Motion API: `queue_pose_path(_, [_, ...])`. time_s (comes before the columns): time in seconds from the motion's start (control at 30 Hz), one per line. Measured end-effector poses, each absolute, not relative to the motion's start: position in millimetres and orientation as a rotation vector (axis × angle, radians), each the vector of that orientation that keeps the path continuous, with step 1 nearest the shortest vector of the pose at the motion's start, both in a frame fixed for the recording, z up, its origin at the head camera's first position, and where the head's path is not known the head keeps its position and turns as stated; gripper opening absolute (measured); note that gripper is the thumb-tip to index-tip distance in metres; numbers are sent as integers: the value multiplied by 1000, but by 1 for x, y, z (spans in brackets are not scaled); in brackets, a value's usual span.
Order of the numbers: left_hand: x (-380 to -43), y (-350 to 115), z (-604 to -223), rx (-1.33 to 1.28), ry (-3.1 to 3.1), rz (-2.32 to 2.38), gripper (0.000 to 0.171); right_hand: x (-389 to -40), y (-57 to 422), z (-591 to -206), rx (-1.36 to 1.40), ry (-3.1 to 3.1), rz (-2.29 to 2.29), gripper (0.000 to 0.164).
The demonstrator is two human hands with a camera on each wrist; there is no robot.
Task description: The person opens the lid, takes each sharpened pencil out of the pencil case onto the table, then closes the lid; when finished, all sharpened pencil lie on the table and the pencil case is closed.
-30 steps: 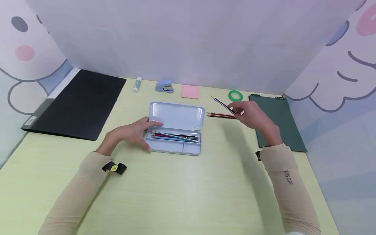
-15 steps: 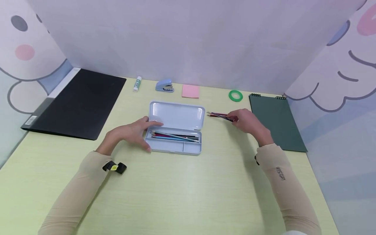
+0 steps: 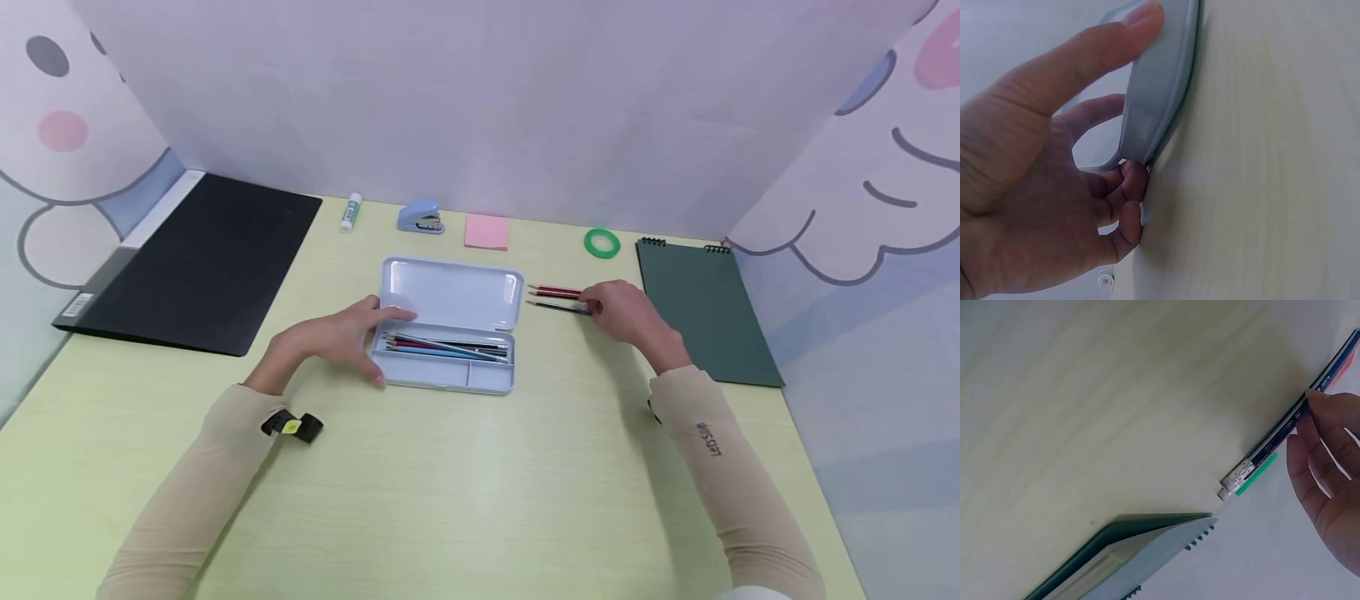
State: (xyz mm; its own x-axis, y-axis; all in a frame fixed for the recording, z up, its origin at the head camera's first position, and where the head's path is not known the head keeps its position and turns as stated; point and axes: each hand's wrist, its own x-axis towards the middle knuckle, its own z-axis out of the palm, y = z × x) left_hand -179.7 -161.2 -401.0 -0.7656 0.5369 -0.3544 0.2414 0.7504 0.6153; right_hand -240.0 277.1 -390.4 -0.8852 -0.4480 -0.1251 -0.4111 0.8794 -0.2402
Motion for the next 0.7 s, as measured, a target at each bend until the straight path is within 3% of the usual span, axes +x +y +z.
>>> queue_pose_path(0.7, [-180, -161, -398, 580, 2417, 748, 100, -249, 285, -391, -590, 2937, -259, 25])
